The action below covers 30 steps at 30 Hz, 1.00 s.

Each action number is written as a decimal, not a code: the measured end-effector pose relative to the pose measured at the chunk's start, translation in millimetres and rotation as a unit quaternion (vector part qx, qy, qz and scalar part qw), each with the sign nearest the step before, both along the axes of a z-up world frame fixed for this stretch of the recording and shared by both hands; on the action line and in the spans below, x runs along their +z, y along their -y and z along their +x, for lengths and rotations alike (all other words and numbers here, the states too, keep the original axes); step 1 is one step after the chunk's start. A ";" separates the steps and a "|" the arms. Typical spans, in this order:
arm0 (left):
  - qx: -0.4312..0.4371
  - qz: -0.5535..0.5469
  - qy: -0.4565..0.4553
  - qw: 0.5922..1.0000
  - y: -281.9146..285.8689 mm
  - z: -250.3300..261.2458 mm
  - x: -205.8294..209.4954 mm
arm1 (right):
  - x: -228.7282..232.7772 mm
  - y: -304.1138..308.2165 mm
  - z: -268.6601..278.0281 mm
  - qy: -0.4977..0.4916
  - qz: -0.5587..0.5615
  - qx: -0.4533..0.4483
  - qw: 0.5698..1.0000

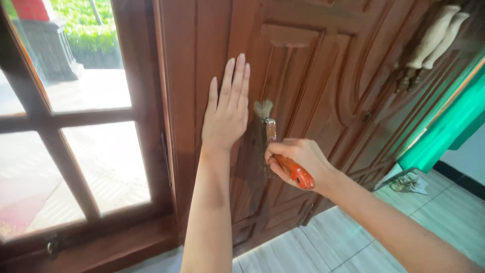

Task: Apply paint or varnish to a wooden door using a brush.

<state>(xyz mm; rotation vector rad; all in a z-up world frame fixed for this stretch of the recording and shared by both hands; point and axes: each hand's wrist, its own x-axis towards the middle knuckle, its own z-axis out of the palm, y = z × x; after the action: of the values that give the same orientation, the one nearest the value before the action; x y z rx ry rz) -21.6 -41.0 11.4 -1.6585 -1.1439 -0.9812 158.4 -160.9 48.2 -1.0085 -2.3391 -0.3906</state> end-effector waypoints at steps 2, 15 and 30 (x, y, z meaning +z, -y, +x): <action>-0.007 -0.004 -0.006 1.000 -1.2 1.0 -0.4 | 3.6 1.8 -1.0 0.026 -0.036 -0.017 0.999; 0.015 -0.033 -0.019 0.999 0.1 5.3 -2.1 | 14.7 -9.4 -0.8 -0.030 0.159 0.013 0.987; -0.049 -0.048 0.005 0.998 -24.7 13.5 -16.6 | -7.7 -28.3 22.0 -0.027 0.159 0.077 0.984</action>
<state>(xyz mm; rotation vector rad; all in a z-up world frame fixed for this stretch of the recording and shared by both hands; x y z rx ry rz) -8.1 -16.3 -5.2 -1.8023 -1.1410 -1.0114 180.4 -132.6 40.4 -0.6743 -2.1975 -0.6421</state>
